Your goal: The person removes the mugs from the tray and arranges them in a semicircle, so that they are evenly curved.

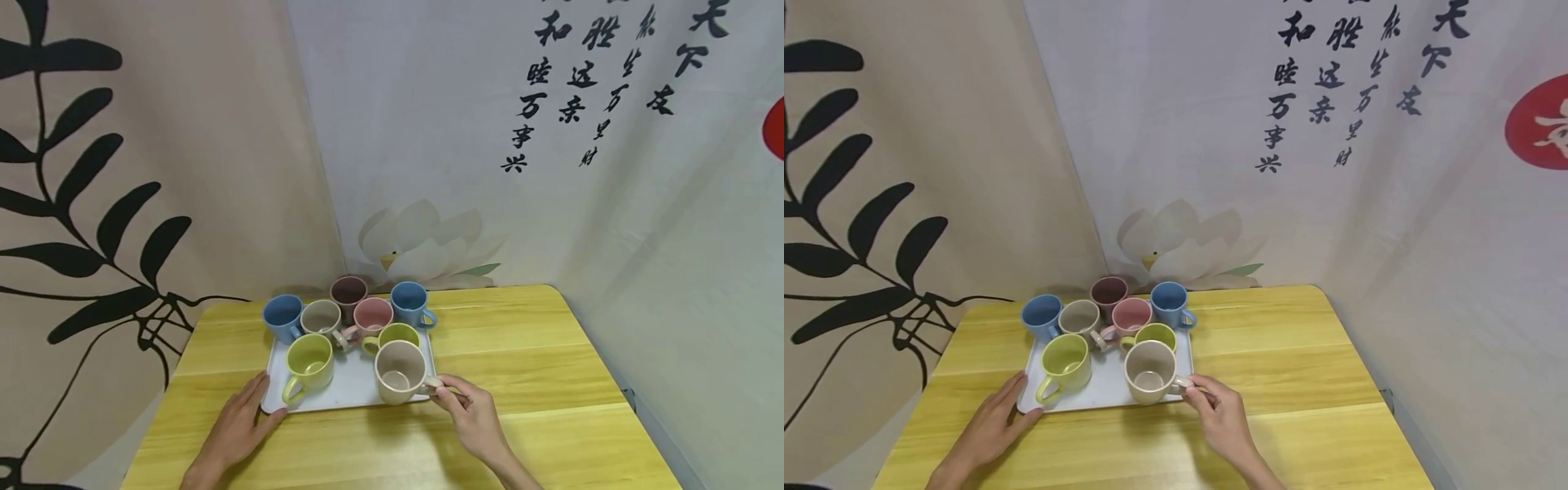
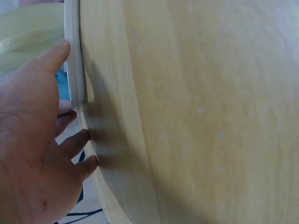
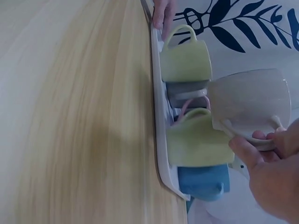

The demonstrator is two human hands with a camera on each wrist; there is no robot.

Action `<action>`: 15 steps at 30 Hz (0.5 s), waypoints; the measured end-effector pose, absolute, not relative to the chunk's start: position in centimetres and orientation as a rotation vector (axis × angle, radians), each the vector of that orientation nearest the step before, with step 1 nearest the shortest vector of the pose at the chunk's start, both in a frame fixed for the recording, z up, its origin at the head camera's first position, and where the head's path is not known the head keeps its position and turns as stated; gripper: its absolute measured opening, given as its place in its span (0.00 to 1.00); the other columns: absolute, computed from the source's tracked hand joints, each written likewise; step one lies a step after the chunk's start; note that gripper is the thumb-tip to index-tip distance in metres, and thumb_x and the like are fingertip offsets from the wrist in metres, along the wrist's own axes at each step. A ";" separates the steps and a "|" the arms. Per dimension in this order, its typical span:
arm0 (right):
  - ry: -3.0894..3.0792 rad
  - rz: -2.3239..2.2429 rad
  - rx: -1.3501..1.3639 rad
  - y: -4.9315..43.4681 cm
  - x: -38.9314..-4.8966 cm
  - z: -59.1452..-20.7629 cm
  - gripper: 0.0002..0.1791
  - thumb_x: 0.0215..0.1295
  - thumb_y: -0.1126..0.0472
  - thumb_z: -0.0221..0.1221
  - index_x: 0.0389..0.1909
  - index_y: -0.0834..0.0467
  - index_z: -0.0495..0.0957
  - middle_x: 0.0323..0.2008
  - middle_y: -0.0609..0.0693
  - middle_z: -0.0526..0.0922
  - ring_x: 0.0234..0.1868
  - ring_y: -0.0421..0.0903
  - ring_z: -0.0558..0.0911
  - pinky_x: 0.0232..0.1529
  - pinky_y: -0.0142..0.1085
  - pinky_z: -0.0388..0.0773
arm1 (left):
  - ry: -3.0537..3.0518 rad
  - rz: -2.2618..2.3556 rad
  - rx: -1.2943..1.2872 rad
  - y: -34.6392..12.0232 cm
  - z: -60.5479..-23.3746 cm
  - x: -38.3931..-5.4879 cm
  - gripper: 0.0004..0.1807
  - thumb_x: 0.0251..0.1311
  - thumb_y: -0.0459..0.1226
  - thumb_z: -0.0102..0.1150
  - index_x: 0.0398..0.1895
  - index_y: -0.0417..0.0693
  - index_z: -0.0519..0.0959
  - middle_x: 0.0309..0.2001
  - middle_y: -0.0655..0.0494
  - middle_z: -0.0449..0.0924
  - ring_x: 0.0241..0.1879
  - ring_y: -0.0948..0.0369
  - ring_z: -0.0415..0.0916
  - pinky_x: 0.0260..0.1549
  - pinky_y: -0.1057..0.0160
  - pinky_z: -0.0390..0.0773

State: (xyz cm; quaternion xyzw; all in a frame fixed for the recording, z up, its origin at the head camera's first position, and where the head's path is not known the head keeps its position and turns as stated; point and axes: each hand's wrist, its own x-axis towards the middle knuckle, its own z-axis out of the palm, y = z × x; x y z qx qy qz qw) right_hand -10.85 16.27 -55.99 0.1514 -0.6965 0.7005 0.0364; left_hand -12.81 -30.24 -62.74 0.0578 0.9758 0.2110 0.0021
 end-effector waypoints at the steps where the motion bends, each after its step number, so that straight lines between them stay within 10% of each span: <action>1: -2.137 2.158 0.473 16.6 -10.8 -55.9 0.15 0.75 0.69 0.57 0.56 0.73 0.79 0.53 0.75 0.84 0.53 0.58 0.89 0.54 0.42 0.86 | 3.063 0.663 0.181 -30.3 -62.8 -12.8 0.52 0.69 0.67 0.52 0.81 0.39 0.56 0.80 0.34 0.57 0.76 0.35 0.60 0.69 0.23 0.58; 15: -2.247 1.925 0.387 21.4 -10.0 -54.1 0.15 0.76 0.67 0.56 0.57 0.70 0.80 0.53 0.72 0.85 0.49 0.49 0.91 0.49 0.38 0.88 | 3.069 0.661 0.190 -30.3 -62.8 -12.8 0.52 0.69 0.67 0.52 0.81 0.40 0.56 0.80 0.35 0.57 0.76 0.35 0.60 0.69 0.23 0.58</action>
